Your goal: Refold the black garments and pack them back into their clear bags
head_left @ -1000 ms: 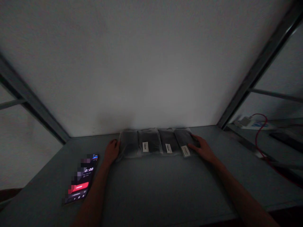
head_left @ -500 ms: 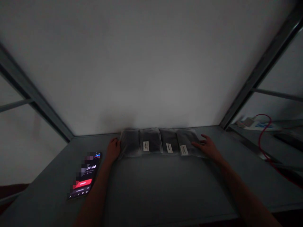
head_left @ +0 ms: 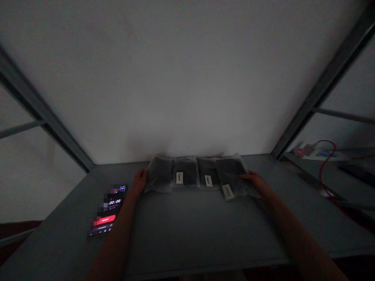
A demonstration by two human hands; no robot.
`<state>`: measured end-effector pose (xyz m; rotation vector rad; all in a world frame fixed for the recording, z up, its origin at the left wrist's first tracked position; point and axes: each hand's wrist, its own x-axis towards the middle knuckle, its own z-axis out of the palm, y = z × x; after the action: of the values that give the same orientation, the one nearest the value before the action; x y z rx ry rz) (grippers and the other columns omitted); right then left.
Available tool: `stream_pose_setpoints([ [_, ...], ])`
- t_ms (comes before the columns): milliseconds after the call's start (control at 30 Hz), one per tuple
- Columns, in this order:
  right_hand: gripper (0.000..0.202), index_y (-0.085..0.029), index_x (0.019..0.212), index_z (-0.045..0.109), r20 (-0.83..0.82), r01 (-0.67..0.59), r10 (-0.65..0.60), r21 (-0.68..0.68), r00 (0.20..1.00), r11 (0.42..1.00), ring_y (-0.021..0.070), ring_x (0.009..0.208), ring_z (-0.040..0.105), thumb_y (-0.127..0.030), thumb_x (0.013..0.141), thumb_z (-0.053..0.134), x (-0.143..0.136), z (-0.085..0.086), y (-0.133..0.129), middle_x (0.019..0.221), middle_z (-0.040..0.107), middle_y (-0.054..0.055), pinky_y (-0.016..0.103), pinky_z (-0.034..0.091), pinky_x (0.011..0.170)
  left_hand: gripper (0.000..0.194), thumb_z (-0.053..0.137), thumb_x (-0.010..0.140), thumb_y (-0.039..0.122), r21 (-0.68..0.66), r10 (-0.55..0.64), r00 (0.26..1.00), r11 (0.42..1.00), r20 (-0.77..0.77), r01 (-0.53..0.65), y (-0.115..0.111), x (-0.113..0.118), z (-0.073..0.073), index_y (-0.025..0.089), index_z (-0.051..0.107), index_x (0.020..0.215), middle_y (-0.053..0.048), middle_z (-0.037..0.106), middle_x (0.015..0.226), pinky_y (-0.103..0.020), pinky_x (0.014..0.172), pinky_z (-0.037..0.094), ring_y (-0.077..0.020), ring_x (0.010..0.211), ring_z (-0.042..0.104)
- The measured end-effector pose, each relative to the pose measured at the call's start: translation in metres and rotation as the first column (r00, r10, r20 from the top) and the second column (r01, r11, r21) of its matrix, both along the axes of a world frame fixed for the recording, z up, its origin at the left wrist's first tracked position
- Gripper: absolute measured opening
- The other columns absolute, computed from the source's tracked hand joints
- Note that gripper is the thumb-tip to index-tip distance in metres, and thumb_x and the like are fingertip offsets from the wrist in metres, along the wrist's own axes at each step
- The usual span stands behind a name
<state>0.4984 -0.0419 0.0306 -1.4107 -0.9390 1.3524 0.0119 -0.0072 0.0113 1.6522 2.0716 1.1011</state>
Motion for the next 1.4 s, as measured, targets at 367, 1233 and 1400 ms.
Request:
stream_pose_setpoints([
  [367, 0.022, -0.02, 0.093, 0.066, -0.248, 0.107, -0.094, 0.039, 0.964, 0.993, 0.0222, 0.057, 0.071, -0.023, 0.072, 0.069, -0.017, 0.023, -0.015, 0.074, 0.076, 0.005, 0.028, 0.057, 0.047, 0.018, 0.044, 0.086, 0.031, 0.281, 0.204, 0.979, 0.939, 0.003, -0.197, -0.018, 0.031, 0.016, 0.019, 0.052, 0.097, -0.014, 0.064, 0.102, -0.045, 0.089, 0.045, -0.0302, 0.101, 0.062],
  [1233, 0.039, -0.026, 0.063, 0.057, 0.352, -0.253, 0.138, 0.304, 0.926, 0.919, 0.0209, 0.07, 0.061, -0.058, 0.083, 0.049, -0.158, -0.02, -0.013, 0.066, 0.063, 0.0, 0.032, 0.047, 0.064, 0.041, 0.083, 0.06, 0.03, 0.013, -0.188, 0.742, 0.972, 0.644, 0.235, -0.069, 0.148, 0.013, 0.018, 0.065, 0.094, -0.006, 0.072, 0.096, -0.035, 0.083, 0.051, -0.0209, 0.089, 0.066],
  [1400, 0.035, -0.024, 0.069, 0.059, 0.411, -0.264, 0.104, 0.355, 0.906, 0.897, 0.0193, 0.065, 0.057, -0.056, 0.082, 0.051, -0.15, -0.026, -0.015, 0.066, 0.06, 0.0, 0.03, 0.044, 0.061, 0.033, 0.083, 0.055, 0.027, -0.11, -0.227, 0.789, 0.931, 0.571, 0.347, -0.067, 0.138, 0.021, 0.018, 0.068, 0.083, -0.005, 0.073, 0.086, -0.032, 0.075, 0.051, -0.0215, 0.083, 0.067],
])
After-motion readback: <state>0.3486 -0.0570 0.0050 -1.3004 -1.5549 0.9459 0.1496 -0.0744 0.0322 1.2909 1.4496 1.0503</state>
